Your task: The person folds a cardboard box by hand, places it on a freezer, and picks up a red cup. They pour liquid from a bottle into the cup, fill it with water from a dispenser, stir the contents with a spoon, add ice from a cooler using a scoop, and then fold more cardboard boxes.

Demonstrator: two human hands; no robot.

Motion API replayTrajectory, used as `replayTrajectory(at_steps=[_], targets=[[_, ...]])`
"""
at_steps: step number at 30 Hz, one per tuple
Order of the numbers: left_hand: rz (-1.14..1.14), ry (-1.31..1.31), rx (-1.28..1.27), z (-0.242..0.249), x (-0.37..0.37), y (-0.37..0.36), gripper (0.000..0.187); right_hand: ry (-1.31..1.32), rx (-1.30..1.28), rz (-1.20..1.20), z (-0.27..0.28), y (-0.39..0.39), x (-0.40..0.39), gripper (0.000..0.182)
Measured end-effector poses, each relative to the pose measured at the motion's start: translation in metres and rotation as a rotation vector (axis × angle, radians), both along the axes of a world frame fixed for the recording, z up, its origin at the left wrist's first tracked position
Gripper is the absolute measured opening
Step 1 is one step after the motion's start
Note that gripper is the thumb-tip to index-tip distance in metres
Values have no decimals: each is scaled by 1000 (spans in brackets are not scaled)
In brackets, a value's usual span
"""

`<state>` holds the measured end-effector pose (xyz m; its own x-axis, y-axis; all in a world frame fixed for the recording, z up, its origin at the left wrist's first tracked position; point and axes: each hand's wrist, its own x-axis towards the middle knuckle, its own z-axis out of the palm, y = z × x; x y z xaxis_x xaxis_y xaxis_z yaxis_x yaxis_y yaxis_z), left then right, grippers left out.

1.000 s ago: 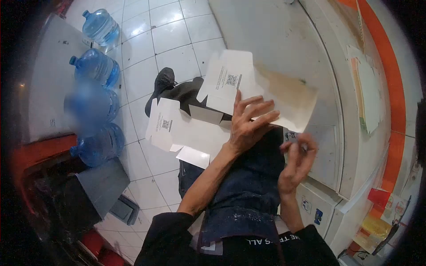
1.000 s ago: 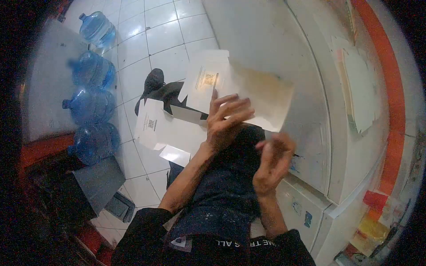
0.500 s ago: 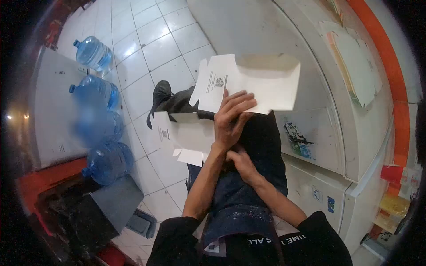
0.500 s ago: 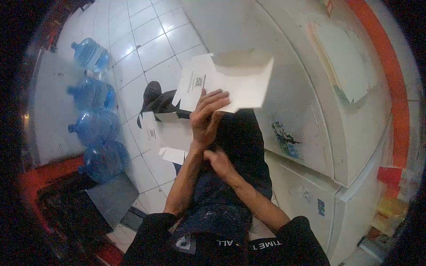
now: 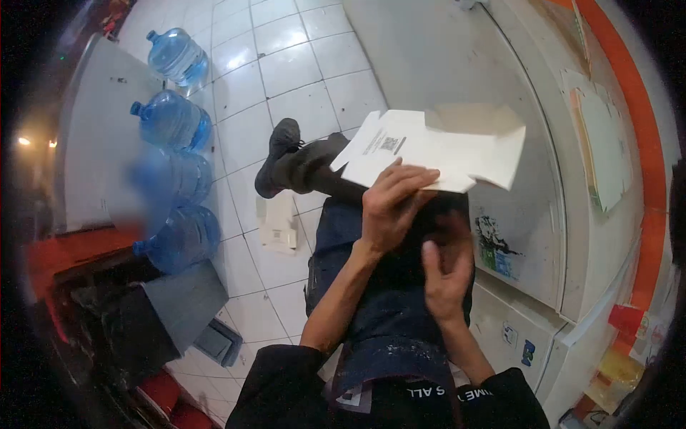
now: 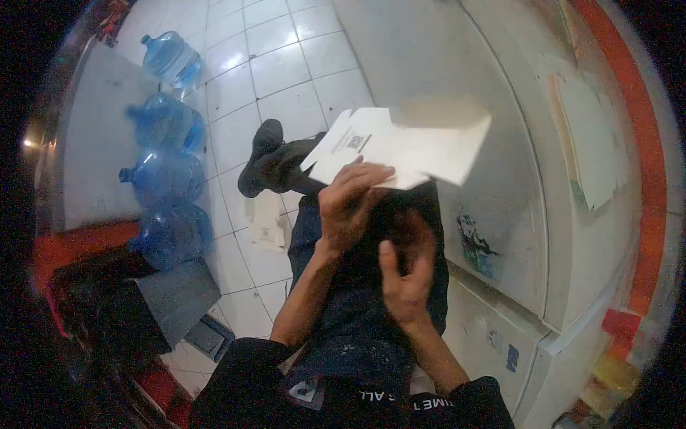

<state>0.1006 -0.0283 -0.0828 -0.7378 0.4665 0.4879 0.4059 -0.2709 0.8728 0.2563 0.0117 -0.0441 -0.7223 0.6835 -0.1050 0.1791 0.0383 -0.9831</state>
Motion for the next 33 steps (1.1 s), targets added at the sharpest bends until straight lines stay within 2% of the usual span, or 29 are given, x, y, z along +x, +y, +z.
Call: replayTrajectory(at_steps=[1,2,4,6,8,9,11,12,13,14,16,17,19,21,22,23,25,26,28,33], targets=[[30,133,-114,14,4,-5,18,114,135,-63,12,7,-3,66],[64,191,-204,29,12,-8,28,112,149,-85,26,15,-9,66],[65,279,-316,52,23,-12,36,290,273,-11,47,31,-20,71],[27,305,-339,63,31,-15,42,252,334,16,53,42,-20,74],[-6,317,-336,73,32,-15,45,207,223,-9,62,40,-27,74],[-98,242,-305,78,31,-16,44,199,443,-43,59,44,-30,64],[-296,25,-245,82,28,-22,38,142,504,-36,60,49,-30,59],[-307,-69,-230,84,25,-24,31,77,559,-25,62,51,-31,53],[-223,-162,-178,87,24,-25,30,32,579,-45,68,49,-34,43],[-141,-259,-129,92,23,-26,29,36,576,-56,71,51,-36,43],[-72,-212,-132,105,19,-17,28,13,713,44,73,51,-34,30],[10,-165,-123,109,16,-12,26,12,708,39,71,47,-33,30],[9,-220,-102,108,11,-6,23,192,418,-36,68,42,-36,20],[-49,-368,-76,113,9,-8,19,160,474,-13,75,48,-34,18],[-57,-361,-78,112,8,-10,19,121,531,15,79,53,-32,15],[-109,-432,14,107,7,-11,20,123,530,4,81,57,-30,15],[-179,-562,124,101,9,-14,25,95,154,5,84,63,-23,14],[-184,-564,118,99,11,-13,25,92,150,-2,88,64,-22,14],[-134,-502,108,95,13,-12,27,129,-76,32,94,66,-21,12],[-112,-431,3,92,19,-12,24,167,27,-10,97,69,-26,14]])
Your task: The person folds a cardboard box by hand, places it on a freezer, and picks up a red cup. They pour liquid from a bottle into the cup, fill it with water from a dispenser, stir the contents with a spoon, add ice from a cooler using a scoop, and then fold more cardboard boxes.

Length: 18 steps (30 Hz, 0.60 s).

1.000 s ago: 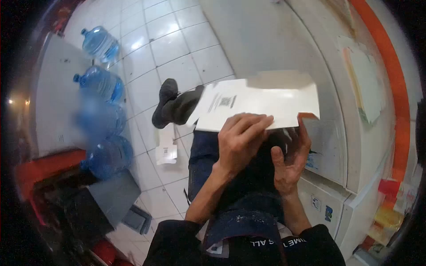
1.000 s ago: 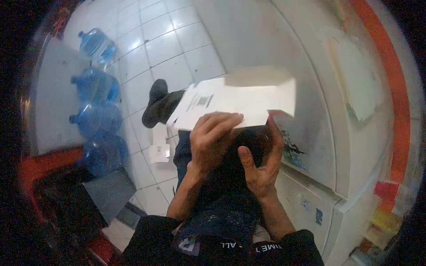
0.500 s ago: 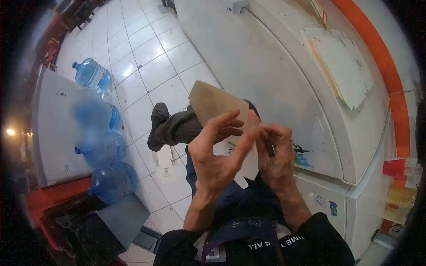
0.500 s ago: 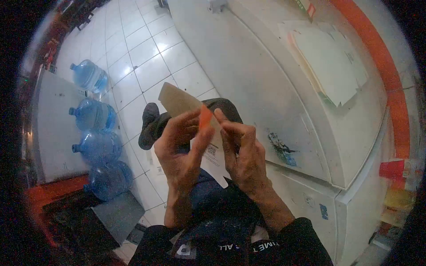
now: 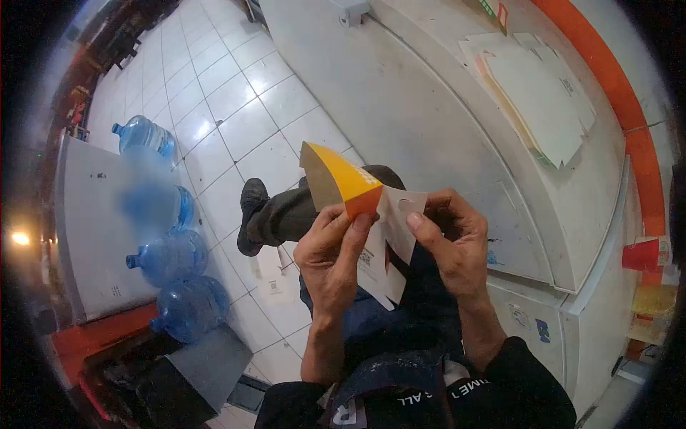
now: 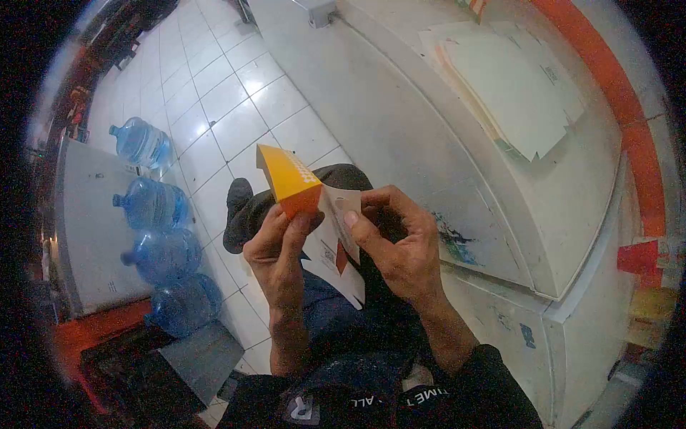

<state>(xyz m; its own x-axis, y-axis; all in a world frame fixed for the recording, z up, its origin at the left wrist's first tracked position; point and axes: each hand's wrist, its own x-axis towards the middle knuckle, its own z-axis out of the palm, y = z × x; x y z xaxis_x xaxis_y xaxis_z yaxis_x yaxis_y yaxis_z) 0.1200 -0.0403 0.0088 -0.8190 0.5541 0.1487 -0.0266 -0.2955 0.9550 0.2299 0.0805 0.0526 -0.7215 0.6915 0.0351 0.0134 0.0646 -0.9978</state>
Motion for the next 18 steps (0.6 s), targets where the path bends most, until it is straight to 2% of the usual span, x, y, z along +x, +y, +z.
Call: replayTrajectory(at_steps=[4,8,11,13,18], targets=[[95,69,-111,2,4,1,24,3,-74,53,6,2,-4,16],[59,179,-72,-6,8,-1,25,20,-128,53,6,0,-6,16],[46,94,-48,-5,9,-1,26,-59,-45,68,9,1,-6,15],[45,169,-125,0,9,-1,26,-85,232,53,13,0,-8,14],[35,210,-103,0,7,-3,27,-109,272,54,17,-1,-9,12]])
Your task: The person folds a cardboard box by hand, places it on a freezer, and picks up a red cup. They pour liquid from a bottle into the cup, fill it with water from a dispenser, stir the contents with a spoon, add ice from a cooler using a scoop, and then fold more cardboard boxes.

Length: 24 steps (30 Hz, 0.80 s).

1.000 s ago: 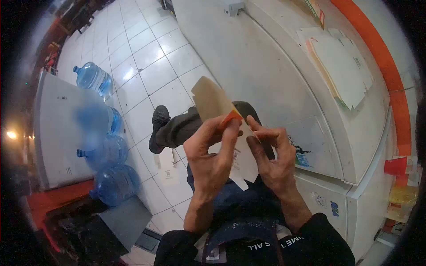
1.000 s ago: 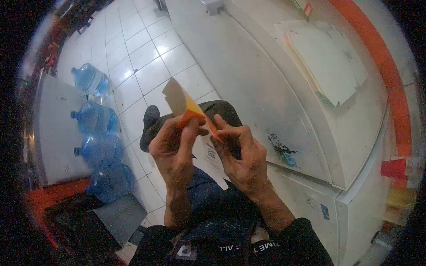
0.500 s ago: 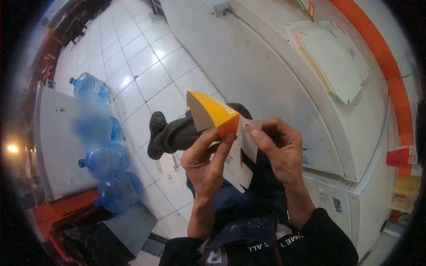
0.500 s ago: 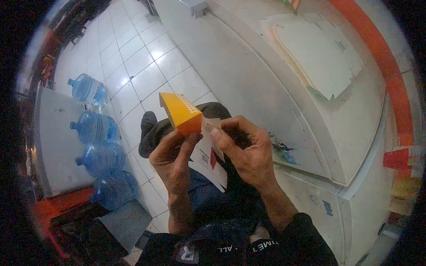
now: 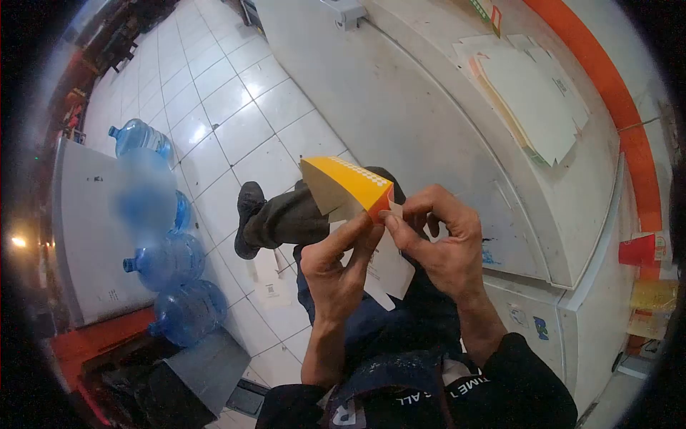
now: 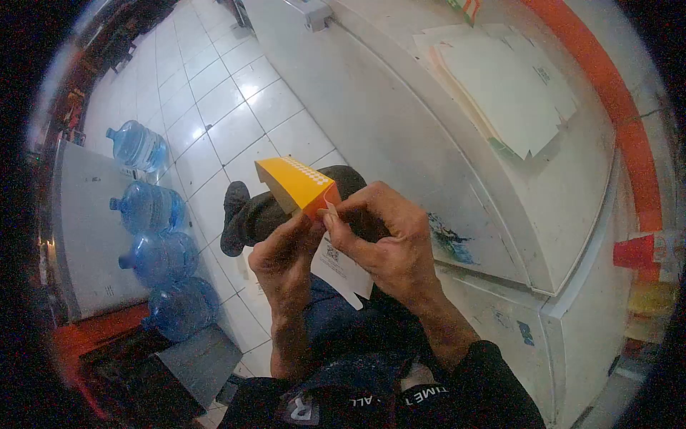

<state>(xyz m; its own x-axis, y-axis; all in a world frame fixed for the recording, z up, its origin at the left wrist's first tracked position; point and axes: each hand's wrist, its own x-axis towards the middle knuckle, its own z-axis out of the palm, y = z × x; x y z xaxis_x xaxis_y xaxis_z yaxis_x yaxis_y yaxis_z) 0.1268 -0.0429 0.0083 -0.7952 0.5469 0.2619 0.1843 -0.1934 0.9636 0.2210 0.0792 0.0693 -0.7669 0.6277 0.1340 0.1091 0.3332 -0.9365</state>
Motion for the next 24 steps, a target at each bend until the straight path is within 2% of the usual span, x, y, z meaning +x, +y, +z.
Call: replayTrajectory(at_steps=[5,7,8,10,14,16,17,19,21,23,24], targets=[[-4,163,-80,7,-2,-1,27,-16,155,12,-5,7,1,11],[23,374,-203,15,-1,-2,25,7,228,55,-7,9,1,10],[24,374,-204,13,-2,-1,25,7,226,55,-6,10,1,10],[81,568,-156,9,-2,3,28,-14,264,83,-3,12,1,10],[109,588,-168,7,-1,3,34,-23,263,96,-4,13,2,12],[121,583,-173,11,-3,4,40,24,67,157,-8,13,4,17],[119,578,-180,11,-3,6,40,20,59,157,-8,10,4,17],[90,546,-148,11,-1,9,41,-2,-188,-16,-8,1,2,17],[82,520,-160,10,-1,10,38,-11,-235,-33,-8,2,1,16],[-9,49,122,-2,-1,11,37,98,87,16,-15,7,0,16],[-50,-107,147,-4,1,10,35,95,85,13,-16,6,0,16]])
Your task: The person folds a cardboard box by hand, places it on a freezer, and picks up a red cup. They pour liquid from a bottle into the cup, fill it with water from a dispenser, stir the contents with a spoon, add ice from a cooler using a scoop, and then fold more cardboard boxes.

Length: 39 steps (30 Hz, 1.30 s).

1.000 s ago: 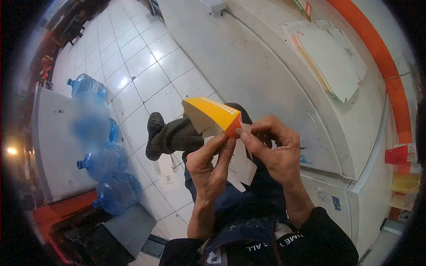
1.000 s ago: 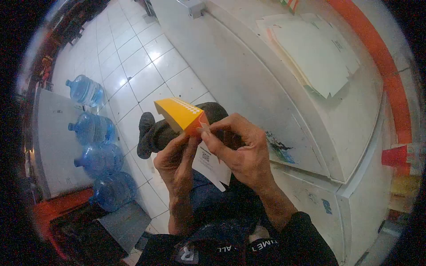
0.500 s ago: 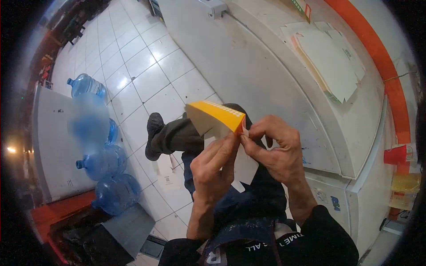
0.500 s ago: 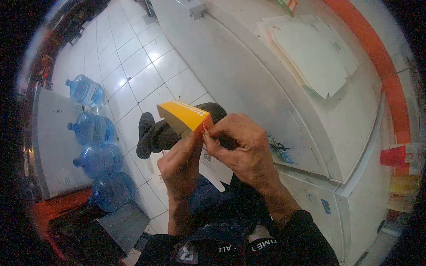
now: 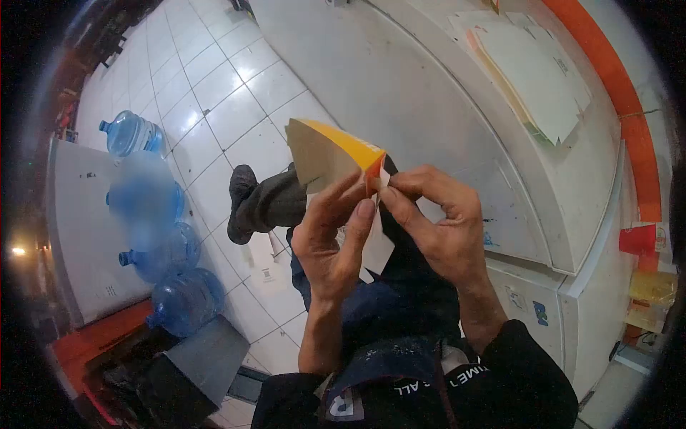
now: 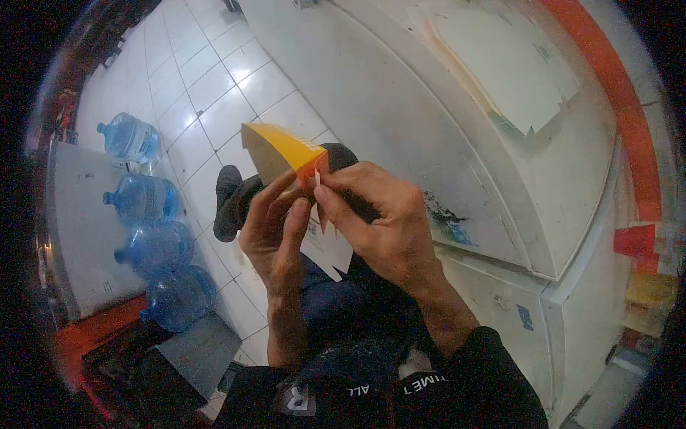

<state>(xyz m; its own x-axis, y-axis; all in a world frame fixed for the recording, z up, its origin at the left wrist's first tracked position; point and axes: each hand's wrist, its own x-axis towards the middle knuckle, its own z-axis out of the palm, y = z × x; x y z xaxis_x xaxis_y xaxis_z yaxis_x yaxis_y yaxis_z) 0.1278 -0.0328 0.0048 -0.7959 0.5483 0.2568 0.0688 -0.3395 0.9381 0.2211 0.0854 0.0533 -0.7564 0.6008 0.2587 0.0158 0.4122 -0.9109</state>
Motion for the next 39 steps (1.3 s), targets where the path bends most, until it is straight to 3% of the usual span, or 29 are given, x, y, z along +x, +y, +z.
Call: replayTrajectory(at_steps=[3,5,9,11,14,18,19,20,21,22,25,26,27,29,32,37,39], targets=[[-69,37,28,-8,1,2,38,-34,107,-58,0,-5,-3,16],[-75,6,15,-5,2,5,39,-46,-290,-207,7,-11,-5,14],[-108,72,-38,-4,3,7,44,-41,-279,-171,-1,-7,-6,16],[-94,57,-59,-5,3,5,45,-25,16,-55,-6,-2,-6,19],[-21,-175,-123,-5,-8,5,37,-22,-21,3,-13,-5,-7,28],[31,-159,-97,-12,-28,7,32,-48,-41,-10,-48,-11,9,38],[35,-159,-98,-10,-29,8,32,-73,-199,0,-54,-15,10,41],[-8,-151,-153,-6,-29,9,31,-100,-360,5,-57,-17,11,44],[-53,-140,-207,-3,-29,12,31,-99,-361,2,-56,-18,8,44],[-197,-314,-111,-1,-28,15,31,-117,-329,-65,-55,-18,3,43],[-259,-318,-45,-7,-22,19,33,-171,-278,-167,-53,-6,-5,42],[-114,-113,-117,-24,-16,16,37,-208,-258,-203,-53,1,-7,42],[-114,-108,-113,-31,-6,12,37,-202,-254,-203,-55,8,-7,42],[168,564,-366,-39,12,7,43,-253,-401,-169,-62,17,-3,39],[171,752,-542,-51,23,10,43,-123,-541,-143,-64,9,-7,38],[248,790,-463,-54,7,6,27,-263,-365,-191,-55,17,5,31],[132,526,-446,-45,1,-2,22,-317,-286,-184,-52,15,9,29]])
